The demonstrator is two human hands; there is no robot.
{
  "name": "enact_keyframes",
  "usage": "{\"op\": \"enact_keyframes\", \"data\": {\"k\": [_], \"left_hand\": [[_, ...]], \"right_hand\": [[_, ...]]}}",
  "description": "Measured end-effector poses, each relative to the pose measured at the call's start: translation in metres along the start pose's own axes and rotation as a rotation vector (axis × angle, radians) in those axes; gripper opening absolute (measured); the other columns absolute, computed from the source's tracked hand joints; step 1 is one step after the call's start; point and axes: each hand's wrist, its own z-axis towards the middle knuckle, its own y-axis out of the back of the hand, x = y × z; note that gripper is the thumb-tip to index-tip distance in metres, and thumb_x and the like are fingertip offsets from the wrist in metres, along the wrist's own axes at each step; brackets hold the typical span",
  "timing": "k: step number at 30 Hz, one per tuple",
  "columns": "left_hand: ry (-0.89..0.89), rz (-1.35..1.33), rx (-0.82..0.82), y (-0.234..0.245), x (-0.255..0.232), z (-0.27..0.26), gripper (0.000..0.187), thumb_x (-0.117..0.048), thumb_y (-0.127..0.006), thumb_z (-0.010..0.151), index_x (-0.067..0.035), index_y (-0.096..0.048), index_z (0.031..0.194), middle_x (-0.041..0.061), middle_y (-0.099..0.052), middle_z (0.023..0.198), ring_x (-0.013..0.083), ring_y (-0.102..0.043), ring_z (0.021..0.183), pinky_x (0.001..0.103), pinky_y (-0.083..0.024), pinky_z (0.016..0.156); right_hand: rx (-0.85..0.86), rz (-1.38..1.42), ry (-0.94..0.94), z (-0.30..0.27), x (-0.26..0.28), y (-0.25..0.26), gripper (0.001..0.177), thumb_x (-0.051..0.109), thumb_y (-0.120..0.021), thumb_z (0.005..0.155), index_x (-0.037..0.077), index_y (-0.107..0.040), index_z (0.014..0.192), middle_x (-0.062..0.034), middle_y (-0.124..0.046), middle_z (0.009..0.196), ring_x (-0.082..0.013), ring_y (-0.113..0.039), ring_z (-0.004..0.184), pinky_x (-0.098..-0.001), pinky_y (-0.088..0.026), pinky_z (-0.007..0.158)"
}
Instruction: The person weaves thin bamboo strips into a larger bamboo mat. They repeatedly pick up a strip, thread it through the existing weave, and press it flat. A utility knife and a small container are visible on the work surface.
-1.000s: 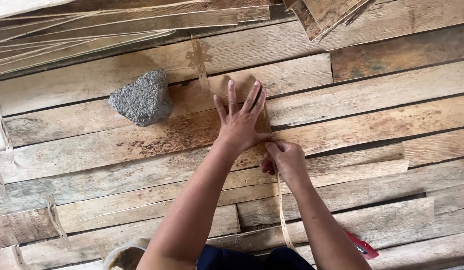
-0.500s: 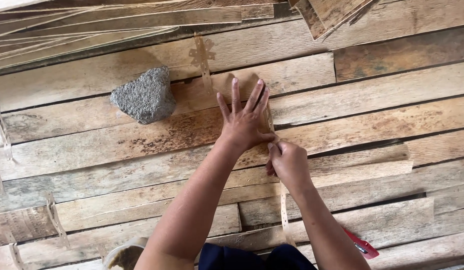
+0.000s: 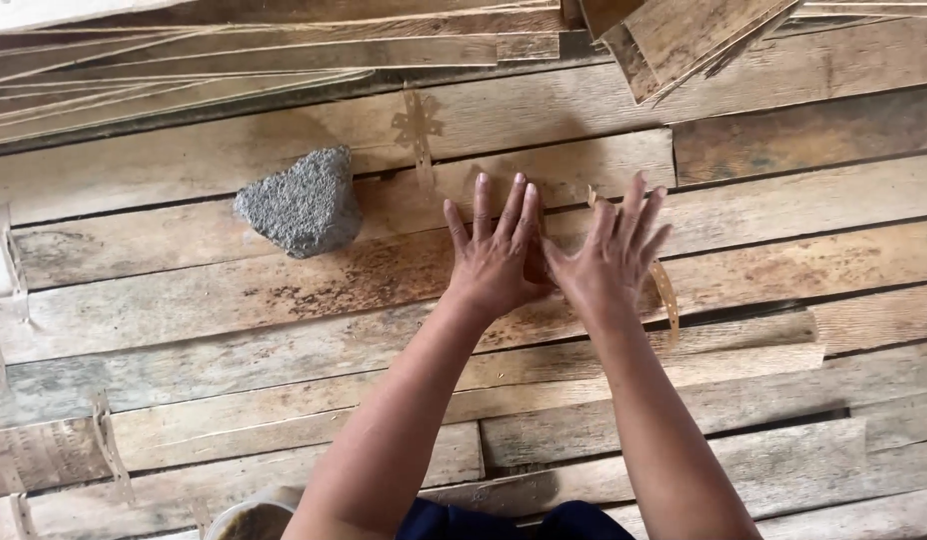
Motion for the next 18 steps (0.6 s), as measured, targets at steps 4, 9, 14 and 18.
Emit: {"op": "enact_keyframes", "data": {"k": [4,9,14,18], "left_hand": [[-0.003,0.016,0.006,-0.003,0.001,0.001,0.139,-0.07,-0.081,0.068,-0.013,-0.001,0.166,0.006,0.006,0.173,0.0486,0.013,0.154,0.079,0.0,0.116],[-0.001,0.034,0.01,-0.006,0.004,0.005,0.144,-0.08,-0.079,0.064,-0.015,-0.001,0.166,0.01,0.005,0.173,0.048,0.012,0.154,0.079,-0.001,0.116],[-0.016,0.044,0.029,-0.018,0.008,0.012,0.148,-0.09,-0.077,0.07,-0.015,0.01,0.163,0.012,0.016,0.17,0.0456,0.025,0.149,0.08,0.012,0.11],[0.01,0.006,0.028,-0.005,0.003,0.004,0.148,-0.079,-0.083,0.062,-0.015,0.0,0.166,0.01,0.006,0.173,0.046,0.015,0.154,0.078,0.0,0.116]], "right_hand": [[-0.018,0.093,-0.064,0.03,-0.008,-0.023,0.077,0.049,-0.087,0.082,0.009,-0.04,0.127,-0.027,-0.003,0.169,-0.0497,-0.002,0.154,-0.0754,-0.005,0.119],[-0.124,0.209,0.0,0.065,-0.008,-0.047,0.107,0.103,-0.055,0.077,0.012,-0.045,0.131,-0.02,0.005,0.17,-0.0471,0.008,0.155,-0.0772,-0.001,0.118],[-0.171,0.111,0.044,0.084,-0.01,-0.055,0.111,0.093,-0.059,0.076,0.008,-0.044,0.146,-0.0134,0.021,0.168,-0.0355,0.022,0.152,-0.0677,0.009,0.124],[-0.066,0.11,0.106,0.059,-0.029,-0.048,0.112,0.097,-0.066,0.076,0.008,-0.041,0.14,-0.0201,0.01,0.171,-0.0473,0.007,0.156,-0.0745,0.0,0.119]]}}
